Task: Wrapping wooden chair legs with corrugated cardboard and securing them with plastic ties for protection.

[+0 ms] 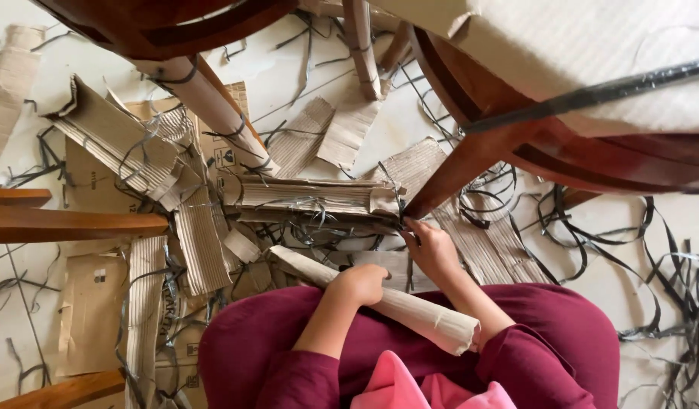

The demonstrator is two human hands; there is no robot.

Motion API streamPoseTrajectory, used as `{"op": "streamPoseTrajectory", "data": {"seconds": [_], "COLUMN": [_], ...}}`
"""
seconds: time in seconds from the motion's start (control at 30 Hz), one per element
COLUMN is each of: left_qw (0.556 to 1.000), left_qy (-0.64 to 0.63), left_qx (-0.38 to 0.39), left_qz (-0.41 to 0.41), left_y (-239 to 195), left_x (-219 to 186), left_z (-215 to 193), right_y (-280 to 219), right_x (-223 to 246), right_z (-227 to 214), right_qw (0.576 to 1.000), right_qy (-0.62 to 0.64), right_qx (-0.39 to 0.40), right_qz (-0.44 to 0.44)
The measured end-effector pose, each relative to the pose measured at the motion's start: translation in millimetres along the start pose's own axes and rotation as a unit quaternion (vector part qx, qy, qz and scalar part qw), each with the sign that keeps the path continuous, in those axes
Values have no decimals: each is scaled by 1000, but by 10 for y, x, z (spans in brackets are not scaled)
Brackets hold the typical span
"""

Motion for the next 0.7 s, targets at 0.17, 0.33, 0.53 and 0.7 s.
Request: {"op": "streamPoseTrajectory", "data": {"seconds": [0.17, 0.33, 0.53, 0.7], "left_qw": [997, 980, 901, 775], "left_qy": [-41, 15, -24, -76], "left_qx": [-68, -199, -430, -562], "left_qz": [-24, -13, 48, 279], "left_y": [127, 290, -281, -603], "left_x": [96, 132, -219, -307], "left_z": [-149, -159, -669, -859], "right_y": [144, 163, 262, 477], "right_x": [141, 26, 619, 1035], "right_z": [219, 399, -353, -1287], "right_qw": [998, 982, 993, 955], "right_qy": [-55, -135, 87, 291], "right_qx": [30, 130, 37, 57], "right_qz": [-13, 23, 74, 3]}}
Point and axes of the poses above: each hand's wrist, its own y-axis towards the middle knuckle, its own z-axis out of the palm, x = y × z, the point moved 1 cm from there along y, towards the middle knuckle, and after that the axes turned 10 degrees about -x, right-handed, at the moved point
